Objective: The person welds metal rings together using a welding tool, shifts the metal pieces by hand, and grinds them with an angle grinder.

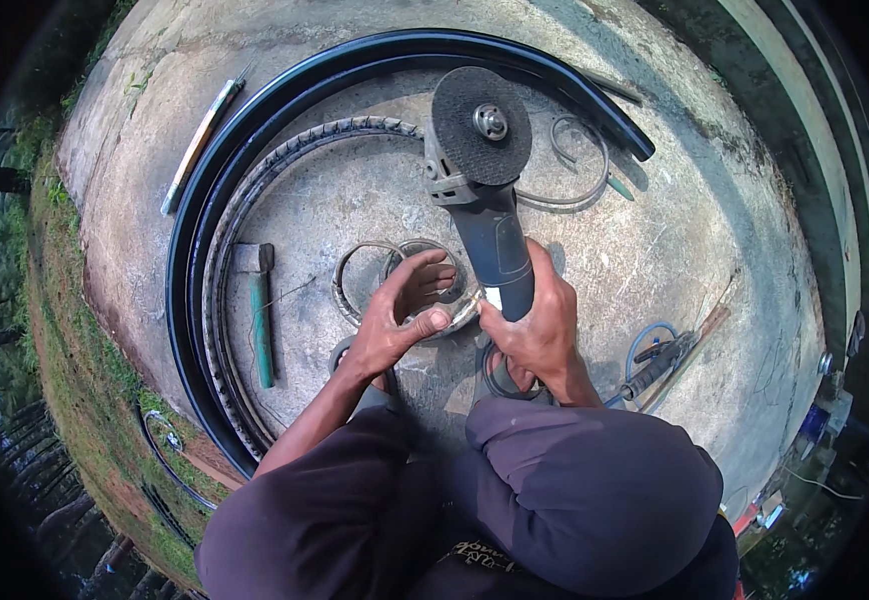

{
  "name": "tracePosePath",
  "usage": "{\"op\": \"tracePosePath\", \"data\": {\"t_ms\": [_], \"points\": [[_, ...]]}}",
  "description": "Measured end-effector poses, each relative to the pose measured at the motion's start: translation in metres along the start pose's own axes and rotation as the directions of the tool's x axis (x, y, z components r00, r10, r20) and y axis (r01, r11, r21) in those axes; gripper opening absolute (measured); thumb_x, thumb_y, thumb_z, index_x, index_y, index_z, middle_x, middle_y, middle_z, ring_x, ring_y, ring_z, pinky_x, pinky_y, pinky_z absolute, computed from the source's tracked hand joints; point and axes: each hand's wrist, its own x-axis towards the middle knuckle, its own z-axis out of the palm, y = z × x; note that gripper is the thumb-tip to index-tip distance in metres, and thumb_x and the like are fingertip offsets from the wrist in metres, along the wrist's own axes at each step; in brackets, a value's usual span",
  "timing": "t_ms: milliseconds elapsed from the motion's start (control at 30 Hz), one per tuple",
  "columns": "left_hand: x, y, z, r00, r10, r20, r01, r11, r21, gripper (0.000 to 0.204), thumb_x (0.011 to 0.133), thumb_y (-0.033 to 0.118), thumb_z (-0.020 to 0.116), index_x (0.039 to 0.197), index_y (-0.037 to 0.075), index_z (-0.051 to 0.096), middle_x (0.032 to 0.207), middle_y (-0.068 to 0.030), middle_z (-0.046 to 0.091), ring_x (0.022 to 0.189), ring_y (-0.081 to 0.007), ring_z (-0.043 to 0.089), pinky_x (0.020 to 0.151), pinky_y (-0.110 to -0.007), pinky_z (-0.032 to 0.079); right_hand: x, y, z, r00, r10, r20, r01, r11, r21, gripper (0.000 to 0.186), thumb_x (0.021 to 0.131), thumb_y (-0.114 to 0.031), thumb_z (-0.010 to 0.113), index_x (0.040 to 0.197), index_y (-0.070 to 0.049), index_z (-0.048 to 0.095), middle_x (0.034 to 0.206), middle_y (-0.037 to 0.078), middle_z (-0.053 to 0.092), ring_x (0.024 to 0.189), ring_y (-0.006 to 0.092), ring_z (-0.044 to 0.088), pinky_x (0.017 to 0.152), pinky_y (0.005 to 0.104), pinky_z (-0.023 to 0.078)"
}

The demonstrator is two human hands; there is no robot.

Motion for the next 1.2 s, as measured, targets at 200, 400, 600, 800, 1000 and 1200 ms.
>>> {"op": "tracePosePath", "data": {"t_ms": [200,400,600,800,1000,1200], "points": [[-0.01,-0.008,-0.011,0.981,-0.089,-0.173,0.054,0.979,-0.197,0.067,0.082,0.036,0.085,0.131,-0.002,0.059,0.119,-0.0147,0.066,0.115,-0.0243,0.063,0.104,-0.039,0.045,0.003,-0.001,0.038,0.918,-0.213,0.334,0.191,0.977,0.097,0.083,0.07,-0.02,0.087,0.138,0.002,0.045,0.118,0.025,0.065,0.108,0.0393,0.068,0.093,0.0444,0.054],[-0.024,0.014,-0.03,0.993,0.076,-0.089,-0.062,0.986,0.158,0.076,0.083,0.041,0.083,0.136,-0.005,0.054,0.122,-0.0214,0.066,0.119,-0.0321,0.063,0.105,-0.043,0.045,0.015,0.004,0.059,0.779,-0.105,0.618,-0.443,0.604,0.662,0.087,0.072,-0.022,0.088,0.142,-0.002,0.04,0.122,0.018,0.062,0.107,0.0253,0.066,0.094,0.0398,0.053],[0.027,0.097,-0.095,0.993,0.061,0.103,-0.12,0.562,0.818,0.079,0.081,0.044,0.082,0.144,0.006,0.054,0.135,-0.0202,0.064,0.13,-0.0348,0.059,0.109,-0.049,0.046,0.005,0.015,0.043,0.903,0.127,0.41,-0.427,0.372,0.824,0.065,0.076,-0.019,0.079,0.127,0.002,0.046,0.092,0.014,0.065,0.072,0.0224,0.07,0.066,0.0388,0.062],[0.142,0.095,-0.235,0.871,0.473,-0.133,0.001,0.269,0.963,0.078,0.079,0.033,0.086,0.145,0.009,0.052,0.142,-0.0208,0.058,0.133,-0.0345,0.057,0.11,-0.048,0.047,-0.017,0.1,-0.01,0.779,0.607,-0.16,-0.382,0.661,0.646,0.052,0.08,-0.01,0.076,0.123,0.0,0.049,0.091,0.013,0.064,0.068,0.021,0.069,0.057,0.0347,0.059],[0.256,0.097,-0.265,0.98,0.188,-0.06,0.016,0.227,0.974,0.068,0.076,0.029,0.085,0.133,0.002,0.059,0.115,-0.0228,0.071,0.109,-0.0383,0.068,0.098,-0.045,0.051,-0.078,0.183,-0.056,0.594,0.691,-0.412,-0.557,0.722,0.41,0.05,0.077,-0.007,0.078,0.118,0.003,0.052,0.088,0.013,0.065,0.068,0.02,0.066,0.056,0.0343,0.056],[0.269,0.095,-0.286,0.989,0.135,-0.064,0.043,0.153,0.987,0.054,0.072,0.032,0.086,0.113,0.001,0.07,0.104,-0.0224,0.073,0.099,-0.0351,0.07,0.089,-0.044,0.052,-0.09,0.187,-0.051,0.505,0.751,-0.425,-0.54,0.66,0.523,0.052,0.075,-0.01,0.079,0.118,0.003,0.052,0.091,0.014,0.066,0.074,0.0234,0.066,0.069,0.0351,0.054]]}}
